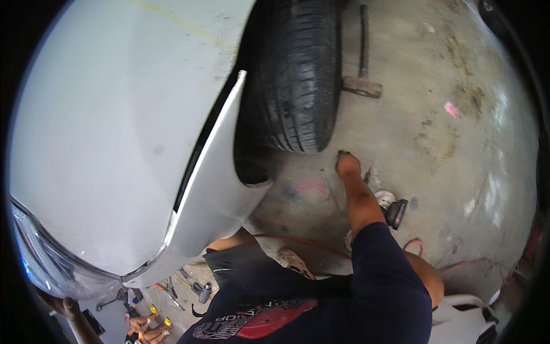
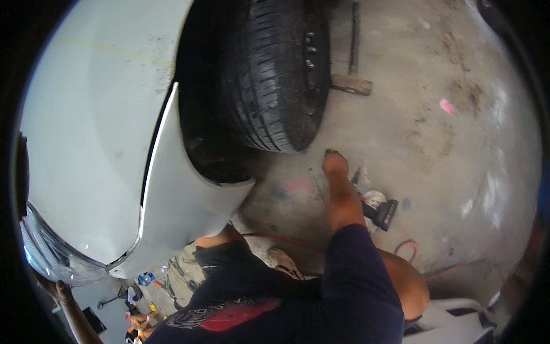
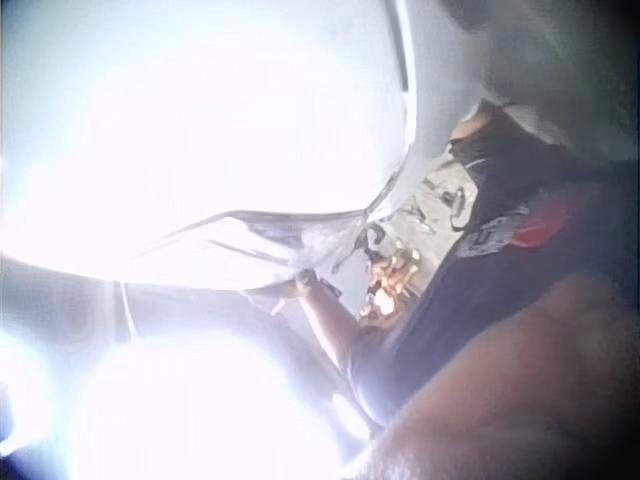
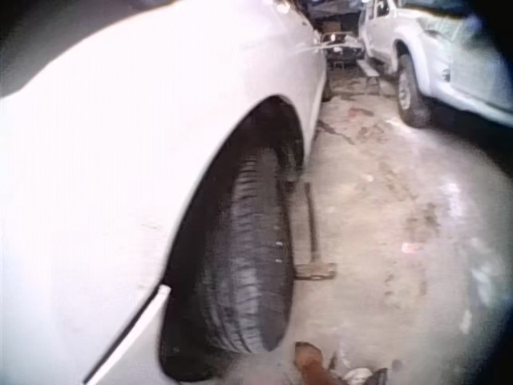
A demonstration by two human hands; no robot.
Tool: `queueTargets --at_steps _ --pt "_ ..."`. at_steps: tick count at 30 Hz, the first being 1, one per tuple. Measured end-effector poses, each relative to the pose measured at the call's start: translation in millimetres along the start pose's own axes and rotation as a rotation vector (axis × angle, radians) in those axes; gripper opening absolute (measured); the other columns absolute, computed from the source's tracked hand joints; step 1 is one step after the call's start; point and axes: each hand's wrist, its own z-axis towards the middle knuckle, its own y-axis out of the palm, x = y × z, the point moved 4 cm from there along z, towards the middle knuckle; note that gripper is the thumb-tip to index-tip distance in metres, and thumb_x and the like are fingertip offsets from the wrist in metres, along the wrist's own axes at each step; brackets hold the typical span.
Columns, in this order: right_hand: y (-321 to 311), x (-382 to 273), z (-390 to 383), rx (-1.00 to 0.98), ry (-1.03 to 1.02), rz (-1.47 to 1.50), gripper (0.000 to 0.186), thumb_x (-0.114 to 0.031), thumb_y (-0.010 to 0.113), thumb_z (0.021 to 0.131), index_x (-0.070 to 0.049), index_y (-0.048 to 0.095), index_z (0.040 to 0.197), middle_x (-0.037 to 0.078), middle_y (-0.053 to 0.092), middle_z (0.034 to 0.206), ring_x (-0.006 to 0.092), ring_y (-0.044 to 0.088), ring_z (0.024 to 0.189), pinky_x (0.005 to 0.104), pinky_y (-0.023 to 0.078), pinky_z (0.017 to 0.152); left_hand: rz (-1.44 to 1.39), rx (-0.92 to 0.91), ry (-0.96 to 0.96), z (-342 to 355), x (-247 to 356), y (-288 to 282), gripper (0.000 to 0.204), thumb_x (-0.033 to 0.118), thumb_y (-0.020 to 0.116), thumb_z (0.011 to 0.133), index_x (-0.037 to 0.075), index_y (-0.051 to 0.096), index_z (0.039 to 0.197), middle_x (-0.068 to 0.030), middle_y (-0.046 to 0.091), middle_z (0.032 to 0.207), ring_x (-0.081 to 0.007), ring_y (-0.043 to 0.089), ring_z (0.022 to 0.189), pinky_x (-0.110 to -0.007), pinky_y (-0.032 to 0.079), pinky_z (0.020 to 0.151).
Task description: The person aligns and attaches a white car bumper to the front of a vehicle by hand and using a power drill.
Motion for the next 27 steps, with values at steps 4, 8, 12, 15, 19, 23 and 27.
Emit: queueTargets --at_steps 4,8,12,15,19,23,27 --pt "42.7 -11.9 16.2 0.170 -0.064 -0.103 0.036 -0.028 0.050 0.112 -0.007 0.077 0.124 0.019 0.078 0.130 0.0380 0.075 0.118 0.0526 0.059 0.105 -0.177 0.020 -0.034 19.1 67.9 10.2 0.139 0.088 0.076 0.080 -0.011 0.036 0.168 -0.0338 0.045 0.169 -0.0445 0.048 0.155 -0.056 0.041 0.126" --pt "19.1 -10.0 -10.6 -0.019 0.035 -0.099 0.040 -0.018 0.068 0.101 -0.005 0.070 0.139 0.022 0.077 0.129 0.0373 0.072 0.127 0.0468 0.058 0.109 -0.318 0.119 0.122 48.8 123.9 19.4 0.139 0.083 0.084 0.077 -0.010 0.037 0.168 -0.0327 0.047 0.168 -0.0433 0.051 0.154 -0.055 0.043 0.125" --pt "-58.5 -37.6 -44.4 -0.135 -0.009 0.072 0.029 -0.011 0.065 0.100 -0.002 0.074 0.126 0.021 0.077 0.121 0.0354 0.074 0.111 0.0439 0.059 0.098 -0.259 0.155 0.241 84.1 135.8 29.8 0.132 0.080 0.092 0.071 -0.011 0.053 0.159 -0.0309 0.064 0.152 -0.0424 0.064 0.141 -0.053 0.049 0.120" --pt "-126.0 -74.6 -55.1 -0.484 -0.035 0.179 0.022 -0.008 0.061 0.102 0.000 0.075 0.115 0.018 0.077 0.107 0.0332 0.075 0.094 0.0440 0.060 0.081 -0.246 0.153 0.247 82.8 131.1 40.6 0.124 0.078 0.095 0.065 -0.002 0.063 0.155 -0.0295 0.069 0.145 -0.0437 0.068 0.136 -0.054 0.052 0.117" --pt "-238.4 -122.3 -94.1 -0.408 -0.122 0.534 0.018 -0.006 0.056 0.101 -0.001 0.073 0.098 0.009 0.065 0.074 0.0222 0.061 0.059 0.0371 0.050 0.053 -0.090 0.406 0.204 67.2 160.6 25.6 0.109 0.068 0.096 0.071 0.006 0.066 0.155 -0.0251 0.070 0.144 -0.0416 0.068 0.133 -0.052 0.055 0.112" --pt "-322.1 -186.0 -168.4 -0.336 -0.340 0.878 0.023 -0.017 0.069 0.101 -0.001 0.072 0.117 0.002 0.062 0.085 0.0164 0.056 0.071 0.0309 0.044 0.061 -0.323 0.574 0.377 38.4 273.6 15.9 0.074 0.044 0.083 0.085 0.005 0.067 0.146 -0.0159 0.069 0.129 -0.0340 0.069 0.118 -0.046 0.058 0.098" --pt "-349.5 -247.7 -235.8 -0.151 -0.586 0.905 0.055 -0.033 0.087 0.094 0.002 0.070 0.134 0.012 0.076 0.121 0.0216 0.068 0.114 0.0372 0.054 0.100 -0.659 0.017 0.822 -14.2 376.3 101.6 0.041 0.021 0.071 0.094 0.007 0.069 0.133 -0.0056 0.067 0.106 -0.0269 0.069 0.100 -0.040 0.061 0.085"
